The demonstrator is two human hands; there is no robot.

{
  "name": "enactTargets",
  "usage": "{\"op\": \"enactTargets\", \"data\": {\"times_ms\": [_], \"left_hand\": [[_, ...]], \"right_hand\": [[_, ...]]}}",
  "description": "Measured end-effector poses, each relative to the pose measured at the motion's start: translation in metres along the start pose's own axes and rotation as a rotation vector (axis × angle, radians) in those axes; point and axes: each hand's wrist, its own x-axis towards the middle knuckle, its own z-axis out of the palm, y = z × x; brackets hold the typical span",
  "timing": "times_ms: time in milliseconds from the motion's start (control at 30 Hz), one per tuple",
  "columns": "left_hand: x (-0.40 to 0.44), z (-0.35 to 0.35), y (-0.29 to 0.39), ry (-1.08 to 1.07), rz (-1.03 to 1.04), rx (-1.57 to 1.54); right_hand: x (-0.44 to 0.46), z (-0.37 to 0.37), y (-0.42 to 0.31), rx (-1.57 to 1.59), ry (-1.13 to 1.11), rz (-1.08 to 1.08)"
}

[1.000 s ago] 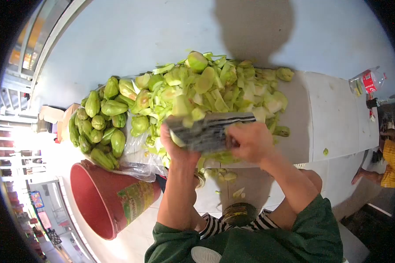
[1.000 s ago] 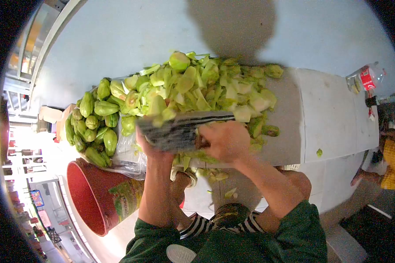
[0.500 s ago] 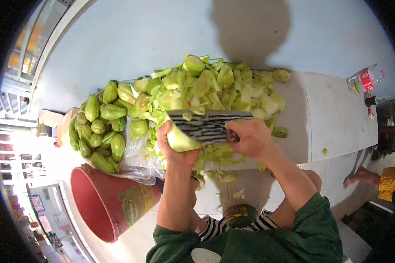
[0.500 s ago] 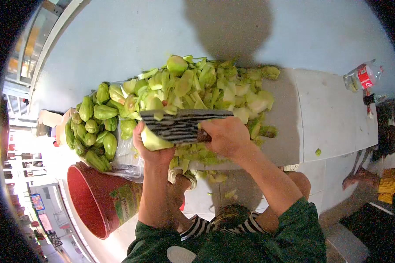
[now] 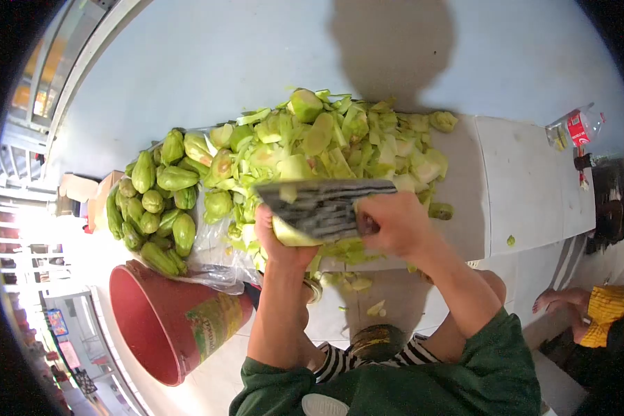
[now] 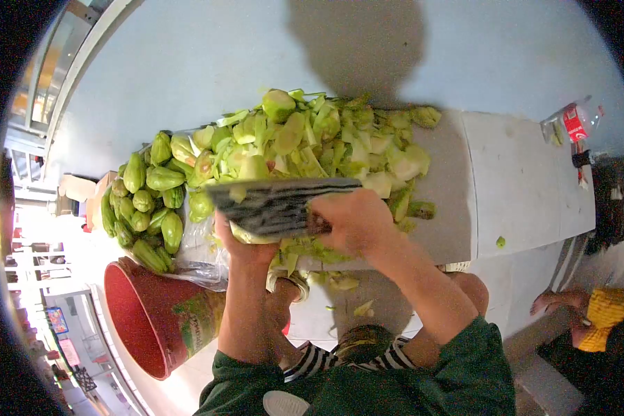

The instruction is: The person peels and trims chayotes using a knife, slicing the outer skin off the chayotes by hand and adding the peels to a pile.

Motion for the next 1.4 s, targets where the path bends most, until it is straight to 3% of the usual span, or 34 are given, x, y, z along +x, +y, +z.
{"op": "enactTargets", "data": {"times_ms": [33,67,133,200,233,367,467,500,533,633,700,800,833,867,933,1200,1400], "left_hand": [[0.005,-0.015,-0.001,0.021,-0.048,-0.074],[0.017,-0.028,0.006,-0.405,-0.222,-0.139],[0.016,-0.022,0.010,-0.488,-0.268,-0.204],[-0.001,-0.003,0.000,-0.075,-0.011,-0.051],[0.003,0.001,0.001,-0.034,0.017,0.059],[0.005,-0.008,0.006,-0.134,0.019,0.060],[0.001,-0.006,0.003,-0.026,-0.056,-0.062],[-0.001,-0.003,0.005,-0.055,-0.061,-0.018],[0.002,-0.012,0.011,-0.332,-0.251,-0.114],[0.002,0.001,0.011,-0.212,-0.212,-0.023],[0.003,0.002,0.012,0.147,-0.051,-0.115],[0.010,0.000,0.017,0.258,0.015,-0.111],[0.007,-0.013,0.018,0.126,0.032,-0.034],[0.012,-0.031,0.019,0.128,0.033,-0.031],[0.018,-0.030,0.023,-0.194,-0.177,-0.252],[0.004,-0.014,-0.003,0.000,-0.116,-0.296],[0.005,-0.009,-0.014,-0.065,-0.093,-0.400]], "right_hand": [[-0.002,-0.004,-0.008,0.077,-0.066,-0.065],[-0.004,-0.005,-0.013,0.079,-0.072,-0.068],[-0.007,-0.005,-0.017,0.024,-0.027,-0.136],[0.000,0.010,0.006,-0.021,-0.037,-0.018],[0.003,0.013,0.014,-0.072,-0.045,0.094],[0.000,0.008,0.000,-0.048,0.096,0.003],[-0.001,-0.002,-0.006,-0.025,-0.072,-0.030],[0.003,0.006,0.005,-0.012,-0.018,0.119],[0.007,0.010,0.014,-0.005,0.047,0.266],[0.009,0.006,0.025,0.039,0.040,0.335],[0.006,0.004,0.015,0.044,0.055,0.251],[0.000,0.006,0.005,0.055,0.058,0.055],[-0.002,0.007,0.003,0.049,0.040,-0.060],[-0.002,0.009,0.000,0.053,0.041,-0.060],[-0.004,0.015,-0.007,-0.065,0.127,-0.268],[-0.007,0.027,-0.018,-0.156,0.123,-0.336],[-0.008,0.028,-0.015,-0.177,0.124,-0.307]]}}
